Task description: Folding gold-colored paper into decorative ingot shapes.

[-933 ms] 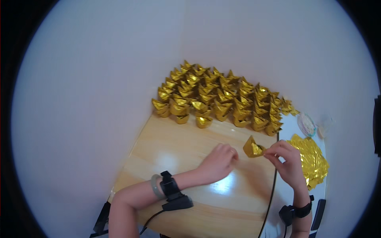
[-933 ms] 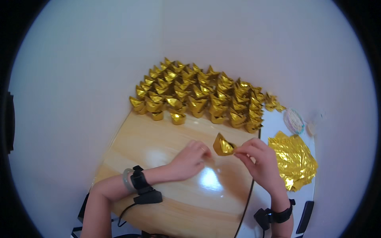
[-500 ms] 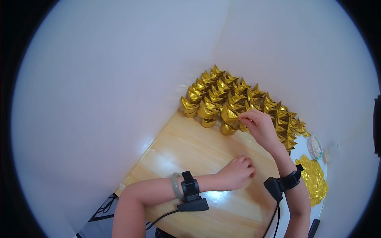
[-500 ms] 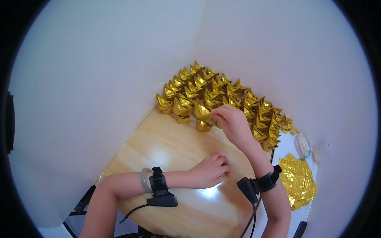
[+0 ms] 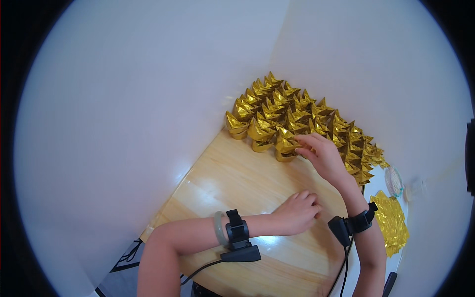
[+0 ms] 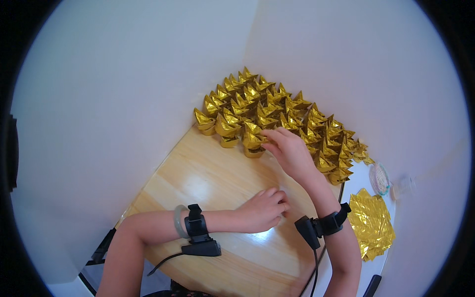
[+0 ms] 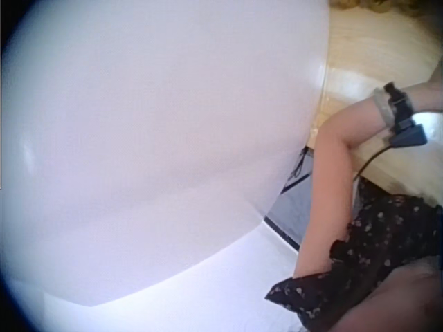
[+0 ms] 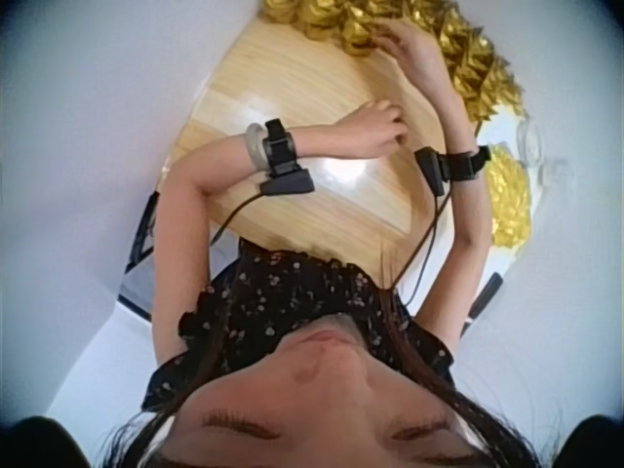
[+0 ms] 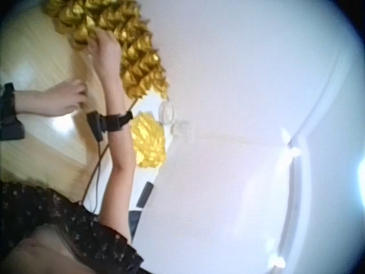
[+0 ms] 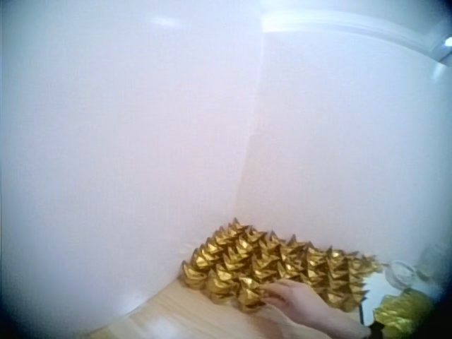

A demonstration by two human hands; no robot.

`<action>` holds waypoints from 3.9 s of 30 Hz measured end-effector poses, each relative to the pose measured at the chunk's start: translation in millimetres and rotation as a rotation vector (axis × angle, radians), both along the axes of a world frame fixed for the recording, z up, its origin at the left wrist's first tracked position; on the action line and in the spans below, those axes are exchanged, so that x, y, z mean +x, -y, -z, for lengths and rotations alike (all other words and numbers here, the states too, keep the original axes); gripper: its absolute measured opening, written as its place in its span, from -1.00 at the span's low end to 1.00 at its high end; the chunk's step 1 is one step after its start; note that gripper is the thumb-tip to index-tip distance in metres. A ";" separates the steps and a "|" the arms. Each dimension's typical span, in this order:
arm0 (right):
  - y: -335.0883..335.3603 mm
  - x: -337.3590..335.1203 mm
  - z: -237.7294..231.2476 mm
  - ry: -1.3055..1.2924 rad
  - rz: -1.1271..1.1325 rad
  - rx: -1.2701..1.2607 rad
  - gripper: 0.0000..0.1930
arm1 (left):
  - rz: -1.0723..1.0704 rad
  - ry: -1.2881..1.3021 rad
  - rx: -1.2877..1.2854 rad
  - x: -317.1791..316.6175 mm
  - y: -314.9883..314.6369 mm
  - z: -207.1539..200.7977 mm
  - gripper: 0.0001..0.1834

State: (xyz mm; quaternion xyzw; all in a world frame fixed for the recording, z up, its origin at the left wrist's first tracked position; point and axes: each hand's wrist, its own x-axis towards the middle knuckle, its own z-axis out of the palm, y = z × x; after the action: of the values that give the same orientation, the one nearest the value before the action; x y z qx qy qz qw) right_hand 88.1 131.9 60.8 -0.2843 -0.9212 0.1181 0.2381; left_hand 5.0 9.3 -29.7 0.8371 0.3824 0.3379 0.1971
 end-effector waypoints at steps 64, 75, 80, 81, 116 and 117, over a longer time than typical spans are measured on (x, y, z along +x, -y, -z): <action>131.7 183.0 58.8 -0.318 0.117 -0.279 -0.51 | 0.458 0.062 -0.126 -18.6 -12.2 -23.8 -0.64; 136.9 180.2 56.9 -0.312 0.447 -0.539 -0.69 | 0.152 0.505 -0.614 -23.8 -6.8 -20.6 -0.62; 139.3 175.6 56.2 -0.354 0.540 -0.478 -0.52 | -0.127 0.227 -0.439 -10.1 -1.1 -25.9 -0.46; 139.8 173.6 55.5 -0.451 0.554 -0.518 -0.46 | -0.152 0.195 -0.386 -10.3 -1.5 -24.4 -0.44; 139.4 178.1 45.6 -0.325 0.208 0.017 -0.69 | 0.252 0.412 -0.023 -18.9 -3.7 -32.2 -0.88; 139.6 177.8 46.2 -0.316 0.176 0.040 -0.70 | 0.354 0.349 -0.043 -21.5 -7.9 -34.7 -0.84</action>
State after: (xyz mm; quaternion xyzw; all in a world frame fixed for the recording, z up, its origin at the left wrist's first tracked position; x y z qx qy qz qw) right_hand 265.9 -7.6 14.6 -0.3368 -0.8460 0.1219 0.3950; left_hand -16.4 17.1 5.0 0.8157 0.1973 0.4292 0.3340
